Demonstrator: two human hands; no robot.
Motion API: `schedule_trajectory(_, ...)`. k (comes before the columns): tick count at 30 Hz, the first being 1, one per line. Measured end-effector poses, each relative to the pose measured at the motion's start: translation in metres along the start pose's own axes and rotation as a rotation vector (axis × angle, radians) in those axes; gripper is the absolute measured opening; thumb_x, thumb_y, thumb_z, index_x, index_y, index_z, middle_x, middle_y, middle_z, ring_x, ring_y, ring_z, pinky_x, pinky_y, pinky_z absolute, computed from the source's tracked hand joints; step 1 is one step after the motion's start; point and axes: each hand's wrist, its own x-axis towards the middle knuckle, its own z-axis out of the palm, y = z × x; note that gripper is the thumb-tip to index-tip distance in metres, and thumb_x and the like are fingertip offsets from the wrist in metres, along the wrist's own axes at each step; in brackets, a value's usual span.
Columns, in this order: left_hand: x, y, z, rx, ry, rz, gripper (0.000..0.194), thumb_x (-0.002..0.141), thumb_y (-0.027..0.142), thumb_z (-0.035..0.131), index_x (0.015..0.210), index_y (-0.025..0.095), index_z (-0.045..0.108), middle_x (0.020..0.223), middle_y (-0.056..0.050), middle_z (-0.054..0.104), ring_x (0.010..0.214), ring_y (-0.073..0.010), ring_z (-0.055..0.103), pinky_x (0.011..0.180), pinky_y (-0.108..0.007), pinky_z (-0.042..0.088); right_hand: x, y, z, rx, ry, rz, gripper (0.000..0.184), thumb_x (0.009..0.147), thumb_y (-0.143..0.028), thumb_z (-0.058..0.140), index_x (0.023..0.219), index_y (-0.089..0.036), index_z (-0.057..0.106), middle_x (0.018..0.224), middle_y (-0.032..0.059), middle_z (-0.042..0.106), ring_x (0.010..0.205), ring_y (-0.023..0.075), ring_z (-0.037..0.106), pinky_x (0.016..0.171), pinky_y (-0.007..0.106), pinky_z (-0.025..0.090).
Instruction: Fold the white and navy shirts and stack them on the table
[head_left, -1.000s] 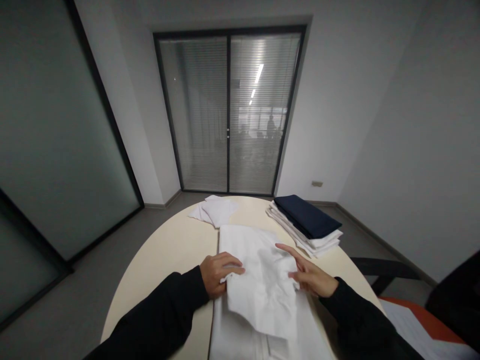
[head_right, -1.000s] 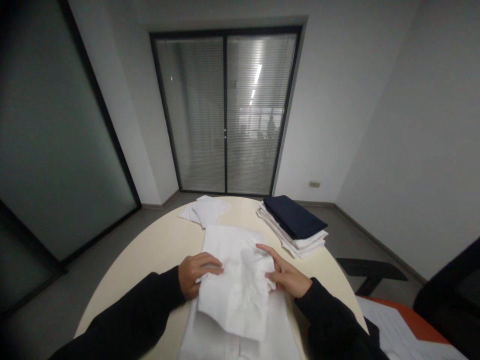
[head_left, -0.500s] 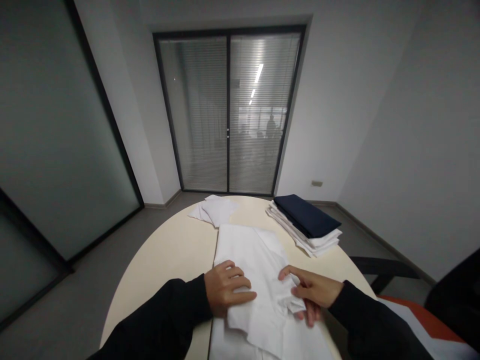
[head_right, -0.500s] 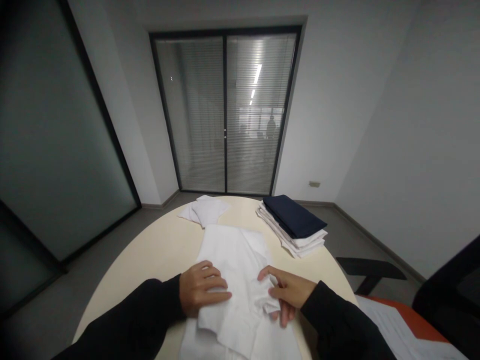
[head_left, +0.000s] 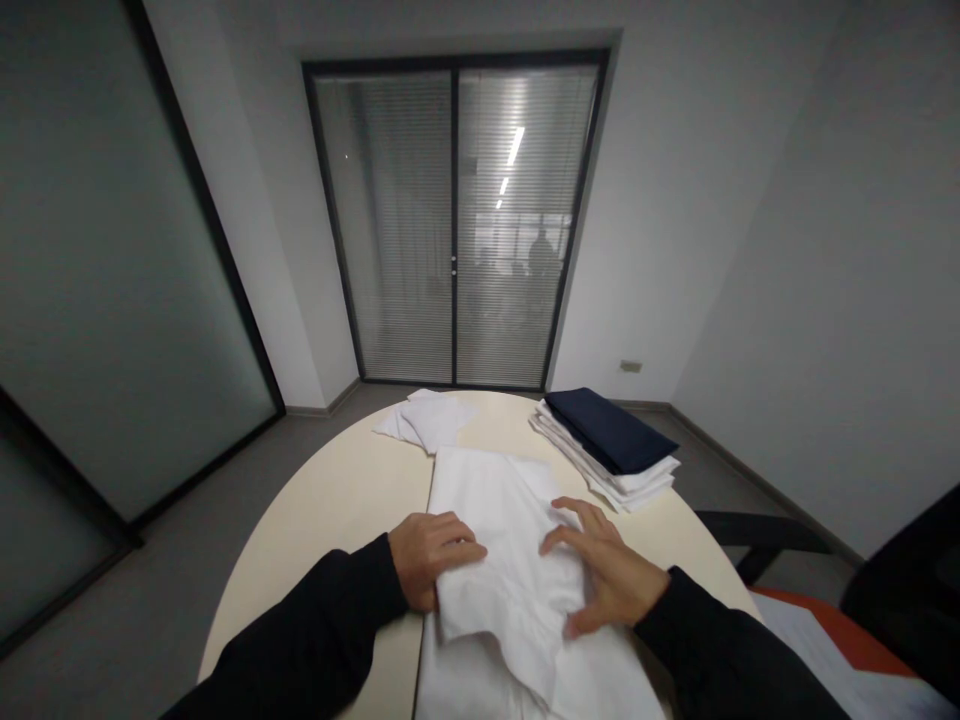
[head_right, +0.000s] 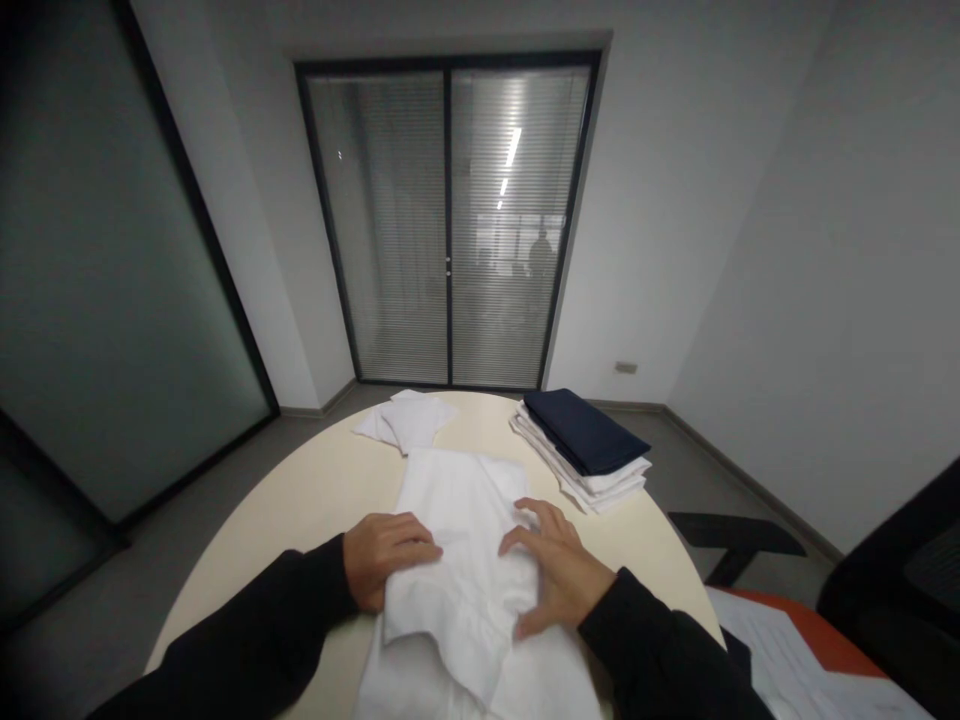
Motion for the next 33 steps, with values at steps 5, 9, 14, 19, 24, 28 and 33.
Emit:
schedule_trajectory(5,-0.010,-0.008,0.004,-0.034,-0.012,-0.091,0.041,0.075,0.029,0.060,0.116,0.025,0.058,0.101,-0.008,0.068,0.088,-0.0214,0.062,0.068,-0.028,0.051,0.006,-0.015,0.011,-0.034,-0.055,-0.102,0.060,0.048,-0.056,0.084,0.100,-0.029,0.070,0.144,0.0088,0.034,0.135,0.0441,0.018,0.103,0.064,0.021)
schedule_trajectory(9,-0.018,-0.018,0.007,-0.066,0.044,-0.105,0.033,0.084,0.021,0.051,0.116,0.026,0.062,0.101,-0.007,0.070,0.090,-0.0192,0.065,0.071,-0.027,0.054,0.012,-0.013,0.012,0.058,-0.032,-0.205,0.023,0.067,-0.047,0.078,0.074,-0.025,0.073,0.109,0.0070,0.064,0.117,0.0321,0.046,0.097,0.050,0.034)
schedule_trajectory(14,-0.020,-0.025,0.014,-0.300,0.179,-0.074,0.032,0.091,0.017,0.046,0.118,0.020,0.063,0.109,-0.010,0.072,0.101,-0.0186,0.068,0.089,-0.030,0.054,0.010,-0.010,-0.002,0.245,0.027,-0.285,0.015,0.081,-0.035,0.066,0.076,-0.021,0.069,0.082,0.0059,0.069,0.085,0.0191,0.059,0.085,0.036,0.041)
schedule_trajectory(19,-0.018,-0.021,0.017,-0.389,0.218,-0.187,0.027,0.090,0.019,0.049,0.111,0.017,0.068,0.105,-0.010,0.074,0.097,-0.0192,0.070,0.086,-0.030,0.057,0.004,-0.021,0.009,0.093,-0.019,-0.189,0.054,0.052,-0.040,0.081,0.101,-0.024,0.065,0.116,0.0089,0.057,0.108,0.0294,0.049,0.088,0.043,0.037)
schedule_trajectory(24,-0.015,-0.016,0.017,-0.429,0.321,-0.259,0.024,0.088,0.021,0.055,0.107,0.017,0.069,0.101,-0.010,0.074,0.093,-0.0200,0.071,0.083,-0.031,0.058,0.008,-0.036,0.017,-0.047,-0.021,-0.131,0.044,0.055,-0.019,0.066,0.098,-0.026,0.063,0.108,0.0049,0.060,0.108,0.0279,0.047,0.087,0.041,0.031)
schedule_trajectory(28,-0.012,-0.016,0.019,-0.511,0.389,-0.189,0.026,0.085,0.024,0.062,0.109,0.016,0.068,0.102,-0.013,0.073,0.094,-0.0216,0.070,0.082,-0.033,0.058,0.011,-0.035,0.011,-0.058,0.030,-0.195,0.026,0.063,-0.019,0.064,0.088,-0.024,0.063,0.086,0.0020,0.066,0.094,0.0236,0.054,0.086,0.040,0.030)
schedule_trajectory(33,-0.012,-0.013,0.016,-0.620,0.366,-0.181,0.028,0.086,0.036,0.063,0.104,0.016,0.072,0.102,-0.014,0.074,0.093,-0.0231,0.071,0.082,-0.034,0.057,0.007,-0.015,0.006,0.025,0.175,-0.298,0.012,0.084,-0.026,0.052,0.085,-0.021,0.063,0.077,0.0064,0.066,0.075,0.0189,0.057,0.073,0.032,0.040)
